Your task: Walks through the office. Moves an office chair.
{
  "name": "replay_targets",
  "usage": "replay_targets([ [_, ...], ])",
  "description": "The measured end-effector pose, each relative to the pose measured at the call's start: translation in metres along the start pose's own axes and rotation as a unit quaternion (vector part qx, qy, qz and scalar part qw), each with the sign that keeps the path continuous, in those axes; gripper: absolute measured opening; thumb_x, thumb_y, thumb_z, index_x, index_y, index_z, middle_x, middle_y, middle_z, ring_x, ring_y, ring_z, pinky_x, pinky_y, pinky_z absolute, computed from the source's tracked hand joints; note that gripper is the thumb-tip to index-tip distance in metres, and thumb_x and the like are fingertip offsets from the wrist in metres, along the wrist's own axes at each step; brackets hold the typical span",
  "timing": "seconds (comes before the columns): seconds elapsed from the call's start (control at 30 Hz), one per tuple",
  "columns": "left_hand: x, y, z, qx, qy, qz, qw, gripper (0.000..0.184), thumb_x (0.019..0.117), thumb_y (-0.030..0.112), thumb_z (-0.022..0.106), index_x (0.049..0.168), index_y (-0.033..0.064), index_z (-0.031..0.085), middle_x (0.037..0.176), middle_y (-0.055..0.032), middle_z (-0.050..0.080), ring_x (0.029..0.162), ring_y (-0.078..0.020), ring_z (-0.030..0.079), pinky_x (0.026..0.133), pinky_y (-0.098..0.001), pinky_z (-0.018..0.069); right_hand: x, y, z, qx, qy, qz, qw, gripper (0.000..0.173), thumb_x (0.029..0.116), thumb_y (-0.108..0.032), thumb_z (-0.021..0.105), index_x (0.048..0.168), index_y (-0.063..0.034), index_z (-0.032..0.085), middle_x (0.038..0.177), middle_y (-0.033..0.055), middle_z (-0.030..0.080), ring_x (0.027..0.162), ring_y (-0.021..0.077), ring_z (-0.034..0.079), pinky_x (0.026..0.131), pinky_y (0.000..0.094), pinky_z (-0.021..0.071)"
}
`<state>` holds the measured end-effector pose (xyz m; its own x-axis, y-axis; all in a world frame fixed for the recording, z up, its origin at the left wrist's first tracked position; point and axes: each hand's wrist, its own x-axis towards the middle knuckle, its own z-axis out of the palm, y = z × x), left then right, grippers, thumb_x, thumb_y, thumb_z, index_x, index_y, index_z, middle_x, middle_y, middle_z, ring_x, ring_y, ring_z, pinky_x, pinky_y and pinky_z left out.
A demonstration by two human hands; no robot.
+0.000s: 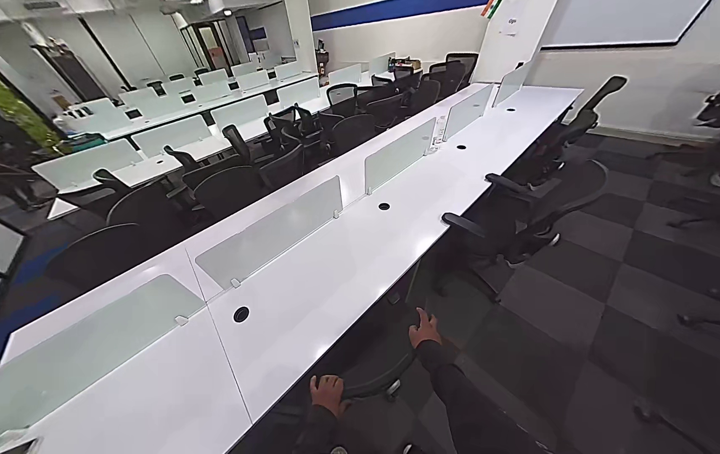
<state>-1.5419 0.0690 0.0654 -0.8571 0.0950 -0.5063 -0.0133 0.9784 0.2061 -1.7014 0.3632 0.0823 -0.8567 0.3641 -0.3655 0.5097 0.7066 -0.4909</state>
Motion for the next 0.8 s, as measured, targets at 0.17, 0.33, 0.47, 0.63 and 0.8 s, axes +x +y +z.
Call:
replay_targets([
  [0.17, 0.016, 0.001, -0.006, -0.023, 0.044, -0.083, 0.995, 0.059, 0.0944, 0.053, 0.068, 0.144, 0.0224, 0.06, 0.156, -0.0042, 0.052, 0.151, -0.034, 0.038, 0.121, -0.0726, 0.0183, 0.026, -0.024, 0.003, -0.007, -0.022, -0.036, 0.999, 0.065, 0.0971, -0.023, 0.062, 0.158, -0.0265, 0.042, 0.17, 0.0199, 0.023, 0.111, 0.0394, 0.07, 0.089, 0.0536, 0.0591],
  [0.33, 0.023, 0.023, -0.014, -0.039, 0.066, -0.266, 0.961, 0.072, 0.0939, 0.054, 0.069, 0.158, 0.0349, 0.042, 0.172, -0.0095, 0.024, 0.159, -0.0442, 0.015, 0.119, -0.0782, 0.0125, 0.035, -0.044, 0.004, -0.026, -0.046, -0.068, 0.996, 0.066, 0.0964, -0.027, 0.064, 0.158, -0.0244, 0.042, 0.17, 0.0225, 0.022, 0.112, 0.0406, 0.069, 0.088, 0.0536, 0.0591],
  [0.47, 0.018, 0.029, 0.001, -0.064, 0.113, -0.394, 0.91, 0.082, 0.0981, 0.055, 0.062, 0.166, 0.0325, 0.022, 0.175, -0.0117, 0.012, 0.159, -0.0466, 0.009, 0.119, -0.0772, 0.0127, 0.041, -0.045, 0.004, -0.051, -0.044, -0.092, 0.993, 0.064, 0.0939, -0.033, 0.066, 0.155, -0.0253, 0.046, 0.168, 0.0223, 0.026, 0.11, 0.0392, 0.07, 0.086, 0.0534, 0.0598],
  [0.63, -0.074, 0.016, 0.072, -0.15, 0.074, -0.467, 0.868, 0.073, 0.1022, 0.05, 0.058, 0.165, 0.0248, 0.03, 0.172, -0.0107, 0.026, 0.159, -0.0435, 0.013, 0.121, -0.0763, 0.0098, 0.044, -0.043, 0.005, -0.062, -0.038, -0.115, 0.991, 0.061, 0.0943, -0.037, 0.065, 0.152, -0.0236, 0.049, 0.165, 0.025, 0.03, 0.116, 0.0414, 0.068, 0.088, 0.056, 0.0585],
  [0.8, -0.227, 0.063, 0.184, -0.241, -0.116, -0.495, 0.827, 0.057, 0.1025, 0.043, 0.054, 0.147, 0.0084, 0.057, 0.153, -0.0178, 0.054, 0.147, -0.0381, 0.045, 0.122, -0.0645, 0.0293, 0.043, -0.042, 0.003, -0.057, -0.026, -0.133, 0.989, 0.062, 0.0945, -0.037, 0.064, 0.153, -0.0219, 0.049, 0.162, 0.0273, 0.034, 0.122, 0.046, 0.063, 0.091, 0.0609, 0.0558],
])
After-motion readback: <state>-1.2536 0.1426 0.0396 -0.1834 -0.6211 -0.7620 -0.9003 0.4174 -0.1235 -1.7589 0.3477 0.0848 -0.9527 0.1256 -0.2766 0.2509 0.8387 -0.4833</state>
